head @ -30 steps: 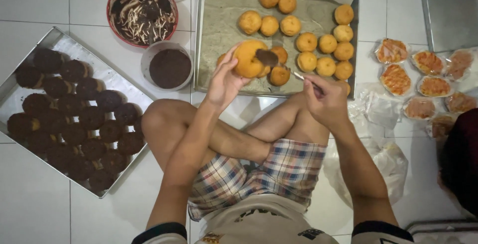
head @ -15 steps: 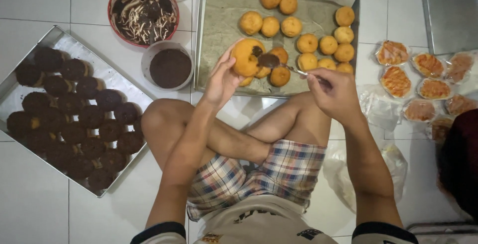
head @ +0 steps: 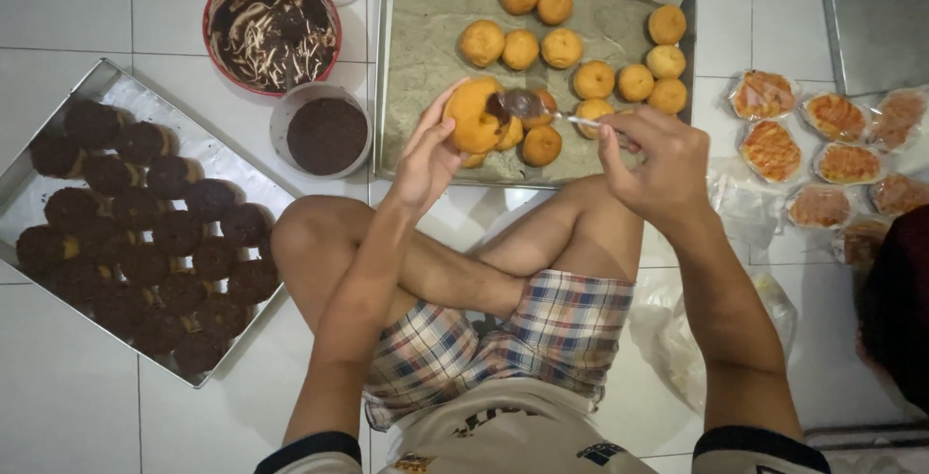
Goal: The person is applying chocolate frosting to plain donuts using a spoon and then placing the finished donuts onto a tray.
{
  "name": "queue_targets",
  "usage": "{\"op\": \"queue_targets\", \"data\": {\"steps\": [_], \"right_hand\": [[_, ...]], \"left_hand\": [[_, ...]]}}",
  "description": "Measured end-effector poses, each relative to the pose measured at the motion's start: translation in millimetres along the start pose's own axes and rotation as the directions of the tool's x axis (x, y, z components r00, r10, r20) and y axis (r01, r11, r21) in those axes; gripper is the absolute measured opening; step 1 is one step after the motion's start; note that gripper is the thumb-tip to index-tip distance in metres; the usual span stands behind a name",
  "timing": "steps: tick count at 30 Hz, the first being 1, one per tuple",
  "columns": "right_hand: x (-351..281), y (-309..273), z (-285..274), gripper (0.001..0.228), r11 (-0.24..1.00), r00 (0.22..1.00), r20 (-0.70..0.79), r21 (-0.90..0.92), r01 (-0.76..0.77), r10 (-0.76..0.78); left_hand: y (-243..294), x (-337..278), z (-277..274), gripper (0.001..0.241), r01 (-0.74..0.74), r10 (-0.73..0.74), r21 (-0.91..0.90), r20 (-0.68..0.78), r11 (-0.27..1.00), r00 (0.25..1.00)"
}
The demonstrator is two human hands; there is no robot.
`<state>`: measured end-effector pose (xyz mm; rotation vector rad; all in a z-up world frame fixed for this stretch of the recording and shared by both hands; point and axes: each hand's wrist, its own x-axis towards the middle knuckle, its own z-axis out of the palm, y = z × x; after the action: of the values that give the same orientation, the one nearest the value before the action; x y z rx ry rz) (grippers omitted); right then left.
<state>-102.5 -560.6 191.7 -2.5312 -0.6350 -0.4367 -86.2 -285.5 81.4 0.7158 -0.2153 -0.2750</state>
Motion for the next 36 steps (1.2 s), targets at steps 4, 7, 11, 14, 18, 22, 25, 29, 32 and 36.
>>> {"op": "queue_targets", "data": {"steps": [4, 7, 11, 14, 18, 22, 25, 29, 32, 36], "right_hand": [[2.2, -6.2, 5.5, 0.011, 0.994, 0.998, 0.024, -0.094, 0.053, -0.051], [5.5, -8.1, -5.0, 0.010, 0.987, 0.999, -0.017, -0.158, 0.033, -0.036], [4.5, -9.2, 3.5, 0.013, 0.992, 0.997, -0.003, -0.101, 0.074, -0.075], [4.8, -6.5, 0.5, 0.009, 0.966, 0.995, -0.012, -0.240, 0.095, -0.101], [3.5, -13.1, 3.0, 0.008, 0.980, 0.992, 0.001, -0.158, 0.122, -0.124], [7.6, -12.9, -3.9, 0.009, 0.957, 0.991, -0.040, -0.269, 0.110, -0.125], [7.0, -23.0, 4.7, 0.011, 0.977, 0.988, -0.037, -0.160, 0.142, -0.150], [8.6, -17.9, 2.8, 0.008, 0.958, 0.990, -0.012, -0.254, 0.131, -0.139], [6.8, -14.1, 6.6, 0.011, 0.984, 0.991, -0.055, -0.139, 0.115, -0.124], [9.2, -12.6, 5.5, 0.010, 0.989, 0.994, -0.002, -0.095, 0.113, -0.114]], "left_hand": [[2.5, -2.1, 5.6, 0.058, 0.006, -0.006, -0.028, 0.000, 1.000, 1.000], [2.3, -1.1, 0.9, 0.058, -0.014, 0.014, -0.005, -0.007, 1.000, 1.000], [6.4, -3.0, 6.1, 0.059, 0.028, -0.029, 0.012, 0.004, 1.000, 1.000], [2.8, -3.8, 2.9, 0.058, 0.009, -0.009, 0.026, -0.003, 1.000, 1.000], [0.4, -1.7, 3.0, 0.059, 0.014, -0.014, 0.023, 0.001, 1.000, 1.000], [-4.5, -1.0, -5.9, 0.060, 0.014, -0.014, -0.008, -0.014, 1.000, 1.000], [3.6, -1.9, 4.5, 0.059, 0.020, -0.020, -0.011, -0.004, 1.000, 1.000], [-4.5, -1.7, -5.8, 0.057, 0.002, -0.002, 0.016, -0.002, 1.000, 1.000], [-1.9, 1.0, -3.3, 0.057, -0.014, 0.013, 0.033, 0.028, 0.999, 1.000], [2.7, 2.5, -7.1, 0.060, -0.002, -0.002, -0.041, -0.091, 0.999, 0.996]]}}
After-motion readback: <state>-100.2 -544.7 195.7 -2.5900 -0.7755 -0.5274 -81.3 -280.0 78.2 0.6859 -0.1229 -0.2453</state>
